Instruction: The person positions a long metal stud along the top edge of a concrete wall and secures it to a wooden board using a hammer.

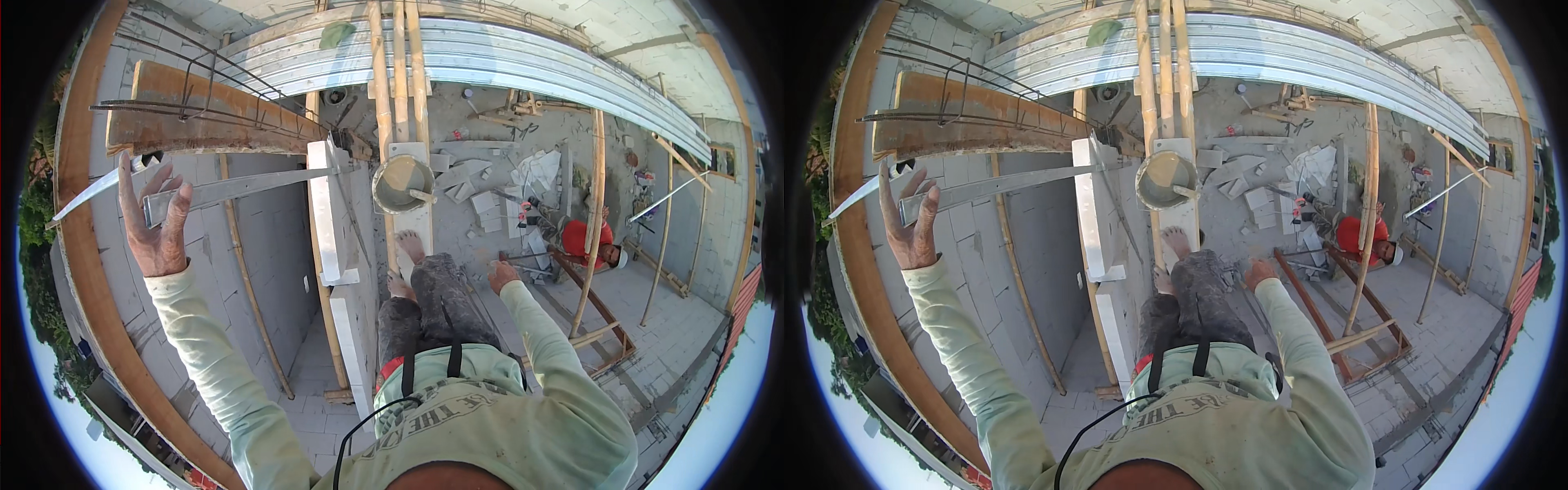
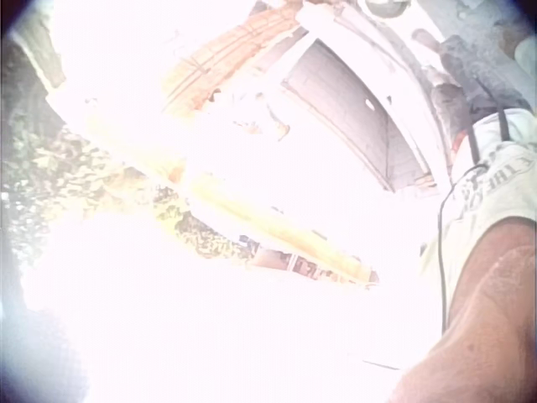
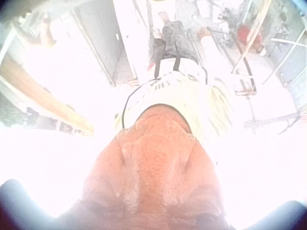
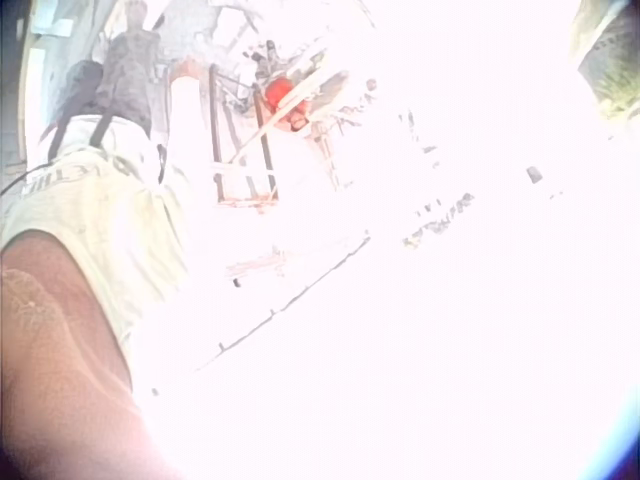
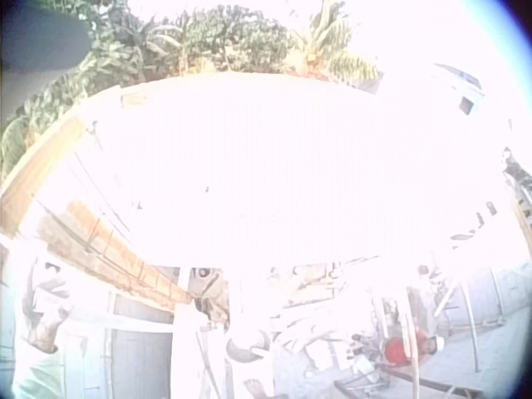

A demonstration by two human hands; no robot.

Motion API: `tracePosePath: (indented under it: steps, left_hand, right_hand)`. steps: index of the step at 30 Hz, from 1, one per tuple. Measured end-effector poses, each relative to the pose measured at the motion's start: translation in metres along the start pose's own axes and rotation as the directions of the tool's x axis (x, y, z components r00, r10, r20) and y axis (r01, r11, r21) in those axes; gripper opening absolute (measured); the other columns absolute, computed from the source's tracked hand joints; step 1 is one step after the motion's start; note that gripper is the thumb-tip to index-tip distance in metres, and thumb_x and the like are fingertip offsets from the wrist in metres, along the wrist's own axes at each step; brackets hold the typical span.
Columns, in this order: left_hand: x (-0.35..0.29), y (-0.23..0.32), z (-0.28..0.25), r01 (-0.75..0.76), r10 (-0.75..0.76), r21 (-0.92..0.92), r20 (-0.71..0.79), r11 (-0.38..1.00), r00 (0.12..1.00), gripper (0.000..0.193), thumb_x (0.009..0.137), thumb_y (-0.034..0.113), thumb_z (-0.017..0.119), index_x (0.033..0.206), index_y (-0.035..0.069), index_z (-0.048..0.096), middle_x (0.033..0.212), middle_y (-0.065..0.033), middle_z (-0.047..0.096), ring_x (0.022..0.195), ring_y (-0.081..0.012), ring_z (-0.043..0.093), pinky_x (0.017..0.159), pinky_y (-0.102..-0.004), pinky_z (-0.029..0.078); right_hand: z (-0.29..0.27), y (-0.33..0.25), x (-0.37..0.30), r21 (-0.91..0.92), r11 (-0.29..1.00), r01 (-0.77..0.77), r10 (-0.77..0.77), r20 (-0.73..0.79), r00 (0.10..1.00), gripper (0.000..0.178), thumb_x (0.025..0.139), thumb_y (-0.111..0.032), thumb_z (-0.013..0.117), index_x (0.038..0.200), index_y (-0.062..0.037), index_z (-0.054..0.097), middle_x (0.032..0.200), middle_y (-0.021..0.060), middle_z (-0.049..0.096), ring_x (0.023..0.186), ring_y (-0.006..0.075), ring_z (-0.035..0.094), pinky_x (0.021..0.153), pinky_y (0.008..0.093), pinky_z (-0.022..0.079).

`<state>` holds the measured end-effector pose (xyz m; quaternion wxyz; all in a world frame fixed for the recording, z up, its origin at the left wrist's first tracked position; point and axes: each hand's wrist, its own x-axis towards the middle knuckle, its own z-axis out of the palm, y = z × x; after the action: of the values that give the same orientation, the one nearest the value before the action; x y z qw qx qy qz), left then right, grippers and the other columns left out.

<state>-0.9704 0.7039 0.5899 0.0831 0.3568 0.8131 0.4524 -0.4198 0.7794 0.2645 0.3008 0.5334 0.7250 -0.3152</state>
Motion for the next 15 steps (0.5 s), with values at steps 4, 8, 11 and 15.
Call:
tracePosePath:
  steps: [4,8,11,15]
  left_hand:
    - [0.003,0.001,-0.002,0.004,-0.004,-0.061,-0.008,0.998,1.0,0.081,0.073,0.023,0.076,0.139,0.011,0.031,0.109,-0.0225,0.059,0.097,-0.0231,0.059,0.082,-0.0344,0.048]
    - [0.003,-0.003,0.001,-0.016,0.014,-0.07,-0.026,0.997,1.0,0.08,0.072,0.024,0.078,0.138,0.011,0.033,0.109,-0.0212,0.058,0.097,-0.0237,0.059,0.082,-0.0345,0.048]
    - [0.004,-0.004,0.001,0.011,-0.011,-0.07,0.0,0.998,1.0,0.08,0.073,0.023,0.077,0.138,0.012,0.031,0.11,-0.02,0.058,0.1,-0.0216,0.057,0.086,-0.0346,0.045]
    - [0.008,-0.012,-0.004,-0.073,0.068,-0.087,-0.063,0.994,0.996,0.08,0.068,0.024,0.08,0.133,0.009,0.034,0.103,-0.0171,0.059,0.093,-0.0223,0.059,0.081,-0.0346,0.048]
  right_hand:
    - [-0.009,-0.014,-0.011,-0.004,0.997,-0.077,0.076,0.132,0.988,0.046,0.084,-0.025,0.054,0.126,-0.0077,0.048,0.126,0.0182,0.048,0.119,0.0321,0.044,0.1,0.0418,0.036]
    - [-0.009,-0.013,-0.02,0.017,0.992,-0.125,0.12,0.18,0.976,0.048,0.083,-0.025,0.054,0.127,-0.0068,0.046,0.126,0.0187,0.049,0.119,0.0331,0.045,0.1,0.0417,0.036]
    - [-0.014,-0.014,-0.027,0.047,0.994,-0.097,0.091,0.114,0.989,0.046,0.082,-0.025,0.054,0.123,-0.0053,0.049,0.124,0.0201,0.05,0.117,0.0344,0.046,0.098,0.0418,0.038]
    - [-0.001,0.006,-0.018,0.01,0.999,-0.047,0.047,0.006,0.999,0.039,0.08,-0.026,0.059,0.113,-0.0056,0.055,0.115,0.0204,0.055,0.105,0.0373,0.053,0.09,0.0431,0.043]
